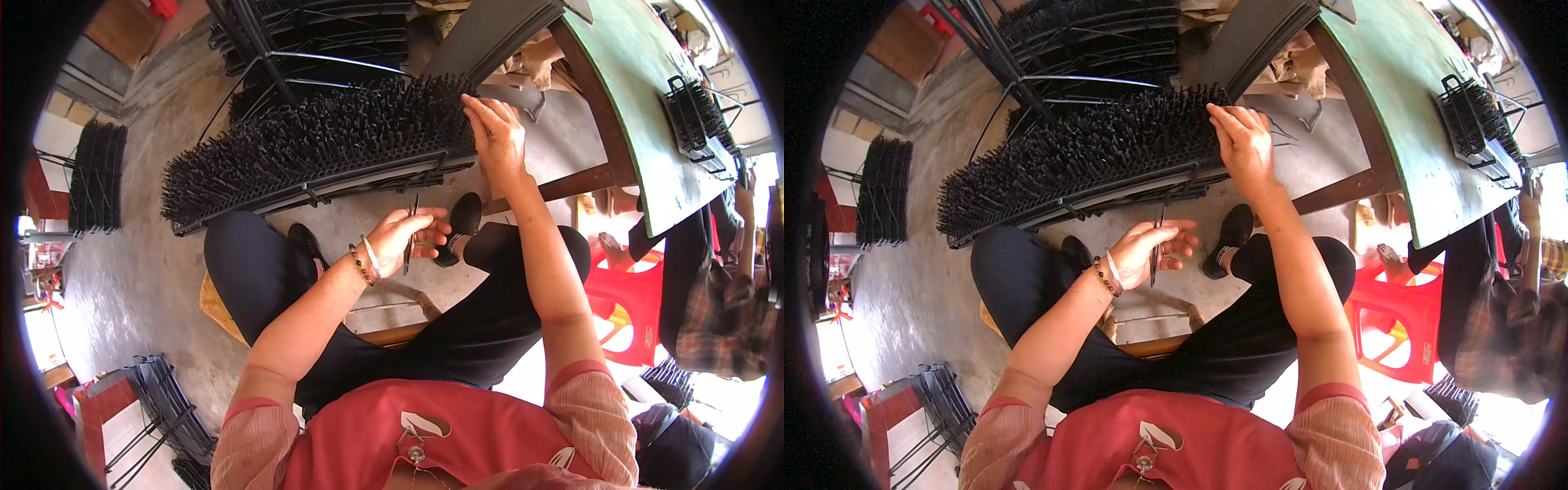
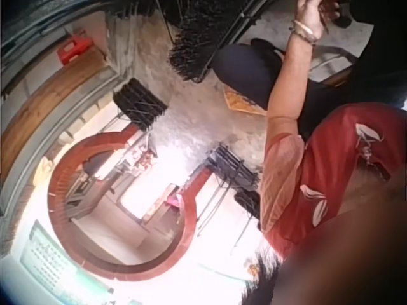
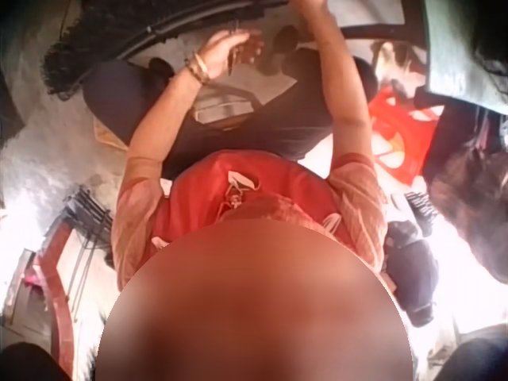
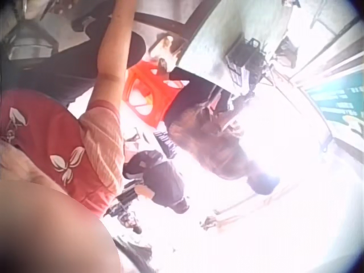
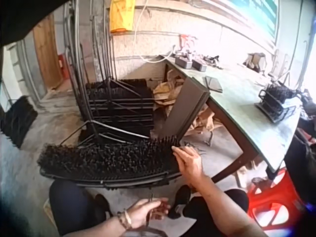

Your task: Manually inserting bundles of black plastic bristles into holes on a rectangular brush head.

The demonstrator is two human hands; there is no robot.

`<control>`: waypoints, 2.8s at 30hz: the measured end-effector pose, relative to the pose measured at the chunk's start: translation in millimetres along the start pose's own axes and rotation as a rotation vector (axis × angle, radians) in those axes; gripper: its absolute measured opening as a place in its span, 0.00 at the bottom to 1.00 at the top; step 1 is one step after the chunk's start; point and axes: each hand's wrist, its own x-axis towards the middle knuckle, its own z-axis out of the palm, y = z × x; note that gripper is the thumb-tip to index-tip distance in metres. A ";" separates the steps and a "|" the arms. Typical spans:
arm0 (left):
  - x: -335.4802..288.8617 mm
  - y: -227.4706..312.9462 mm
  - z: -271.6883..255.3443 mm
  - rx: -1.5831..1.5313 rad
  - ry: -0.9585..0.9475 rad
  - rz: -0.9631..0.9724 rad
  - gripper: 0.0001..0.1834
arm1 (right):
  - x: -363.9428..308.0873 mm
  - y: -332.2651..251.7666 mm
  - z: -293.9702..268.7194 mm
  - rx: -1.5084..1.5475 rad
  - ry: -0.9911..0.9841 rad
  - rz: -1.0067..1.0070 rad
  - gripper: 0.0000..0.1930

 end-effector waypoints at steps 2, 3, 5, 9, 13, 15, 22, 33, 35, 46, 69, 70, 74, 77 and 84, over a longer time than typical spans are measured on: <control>1.8 -4.2 -4.4 -0.004 0.001 -0.002 0.18 | 1.5 -2.4 -0.5 0.023 -0.016 -0.050 0.09; 1.7 -5.4 -6.5 -0.007 0.012 0.000 0.18 | 1.5 -3.9 0.3 0.025 -0.016 -0.051 0.09; 1.9 -6.3 -6.9 -0.011 0.021 -0.001 0.18 | 0.6 -5.8 -0.4 0.006 0.015 -0.024 0.08; -0.2 -5.5 -7.1 -0.083 0.039 -0.007 0.18 | -1.0 -7.6 -4.1 0.011 0.007 0.036 0.08; 1.0 -6.3 -8.6 -0.120 0.023 0.001 0.18 | -2.2 -6.3 -4.2 0.023 0.030 0.012 0.07; 1.3 -7.3 -7.5 -0.146 0.023 0.003 0.17 | -1.7 -7.3 -3.3 0.034 0.049 0.017 0.07; 2.9 -8.8 -9.8 -0.120 0.002 0.043 0.15 | -2.0 -9.6 -6.1 0.051 0.049 0.112 0.07; 0.0 -1.9 -1.6 -0.043 -0.008 0.049 0.17 | 0.9 -13.0 -10.2 -0.003 0.043 0.044 0.06; 0.2 -0.5 -2.1 -0.025 -0.003 0.051 0.17 | -0.1 -12.3 -9.0 -0.008 0.049 0.043 0.06; -0.3 0.3 -6.2 -0.013 0.023 0.045 0.15 | 1.7 -11.6 -10.7 -0.020 0.012 0.073 0.05; -2.5 3.5 -1.4 -0.074 -0.014 0.045 0.18 | 8.5 -13.8 -20.8 -0.079 -0.113 0.080 0.07; -2.4 3.9 -0.8 -0.096 -0.026 0.076 0.18 | 11.3 -17.5 -27.9 0.082 -0.152 0.198 0.08; -1.2 4.9 -2.9 -0.106 -0.097 0.237 0.18 | 5.6 -44.4 -44.0 0.480 -0.666 0.450 0.10; -0.6 5.6 -3.7 -0.124 -0.094 0.281 0.17 | -6.2 -58.6 -30.1 0.723 -0.763 0.607 0.09; -5.8 15.4 6.1 -0.103 0.046 0.235 0.18 | 6.4 -47.9 -40.0 0.835 -0.384 0.772 0.08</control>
